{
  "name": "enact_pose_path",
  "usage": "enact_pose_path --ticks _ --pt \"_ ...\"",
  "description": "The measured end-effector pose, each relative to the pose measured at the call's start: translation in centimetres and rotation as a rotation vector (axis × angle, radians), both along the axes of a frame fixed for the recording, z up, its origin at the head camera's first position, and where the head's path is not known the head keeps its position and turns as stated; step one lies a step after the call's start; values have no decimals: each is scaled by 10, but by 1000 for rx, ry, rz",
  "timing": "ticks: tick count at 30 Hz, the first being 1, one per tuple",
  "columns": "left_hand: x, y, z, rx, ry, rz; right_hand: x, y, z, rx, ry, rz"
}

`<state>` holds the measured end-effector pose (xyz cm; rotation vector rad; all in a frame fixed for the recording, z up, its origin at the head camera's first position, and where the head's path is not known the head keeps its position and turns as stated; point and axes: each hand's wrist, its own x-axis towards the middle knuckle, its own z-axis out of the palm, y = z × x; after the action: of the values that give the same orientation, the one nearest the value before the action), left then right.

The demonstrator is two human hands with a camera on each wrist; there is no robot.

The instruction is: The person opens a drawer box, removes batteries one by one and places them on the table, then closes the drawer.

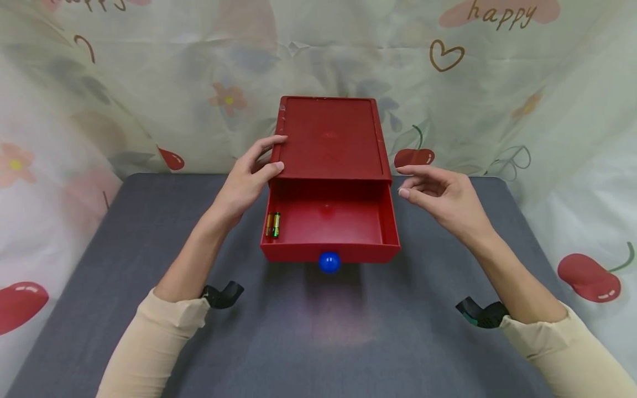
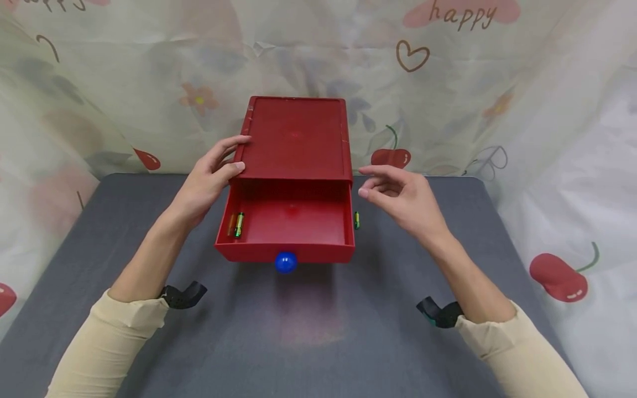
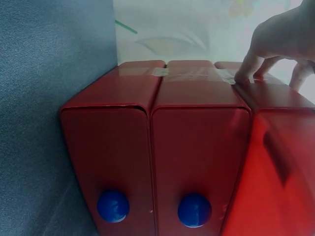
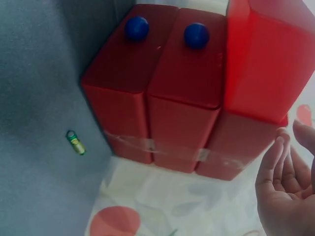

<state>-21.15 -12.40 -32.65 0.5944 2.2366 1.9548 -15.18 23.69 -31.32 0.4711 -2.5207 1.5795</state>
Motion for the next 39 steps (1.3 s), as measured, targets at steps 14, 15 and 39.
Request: enact_pose_path --ticks 14,15,39 --pt "-2 -1 -1 13 -2 -2 17 -30 31 -11 73 140" --pt "-2 0 -1 14 1 -3 18 -32 33 -8 69 150" --pt "-2 1 -1 24 -1 -5 7 -91 42 219 5 389"
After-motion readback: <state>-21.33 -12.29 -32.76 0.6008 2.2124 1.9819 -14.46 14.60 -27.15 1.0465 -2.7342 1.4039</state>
